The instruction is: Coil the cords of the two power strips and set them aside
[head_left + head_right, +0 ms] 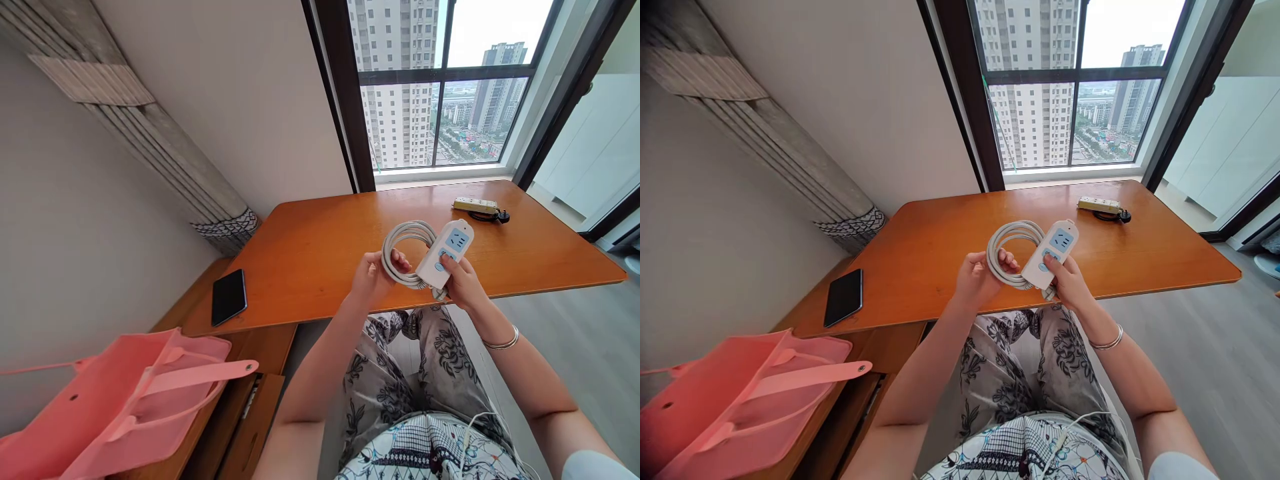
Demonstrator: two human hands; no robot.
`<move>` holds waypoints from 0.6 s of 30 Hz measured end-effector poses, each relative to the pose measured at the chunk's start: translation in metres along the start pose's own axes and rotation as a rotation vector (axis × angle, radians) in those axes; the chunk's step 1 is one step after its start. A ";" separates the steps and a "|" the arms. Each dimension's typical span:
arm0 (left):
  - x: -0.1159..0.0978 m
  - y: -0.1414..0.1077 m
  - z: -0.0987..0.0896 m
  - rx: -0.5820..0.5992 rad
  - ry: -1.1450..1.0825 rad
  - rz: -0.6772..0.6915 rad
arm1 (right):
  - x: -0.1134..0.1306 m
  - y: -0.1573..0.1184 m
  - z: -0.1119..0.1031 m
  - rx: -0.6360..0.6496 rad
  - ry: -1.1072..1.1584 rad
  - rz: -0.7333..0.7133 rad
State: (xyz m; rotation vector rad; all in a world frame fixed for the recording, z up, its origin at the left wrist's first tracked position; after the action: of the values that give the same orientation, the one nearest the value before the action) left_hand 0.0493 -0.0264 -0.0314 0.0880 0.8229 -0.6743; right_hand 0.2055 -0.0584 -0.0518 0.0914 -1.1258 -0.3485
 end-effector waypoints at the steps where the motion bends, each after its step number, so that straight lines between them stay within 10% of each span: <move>1: -0.001 0.001 -0.001 0.046 0.045 -0.088 | 0.001 0.001 -0.003 0.027 -0.035 -0.006; 7: -0.001 0.005 -0.002 0.080 0.363 -0.415 | 0.005 0.002 -0.007 0.332 -0.176 0.033; 18: 0.011 0.006 0.007 0.023 0.302 -0.345 | 0.000 -0.001 -0.012 0.439 -0.176 0.097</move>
State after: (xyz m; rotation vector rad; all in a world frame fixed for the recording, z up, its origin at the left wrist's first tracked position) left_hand 0.0623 -0.0300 -0.0354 0.0694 1.1347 -1.0117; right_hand 0.2163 -0.0605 -0.0575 0.3975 -1.3620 -0.0179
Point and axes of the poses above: each hand's wrist, its own y-axis towards the middle knuckle, its own z-axis out of the palm, x = y × z, the point moved 7 cm from there along y, towards the middle knuckle, and after that the axes turned 15 degrees about -z, right-handed, at the moved point
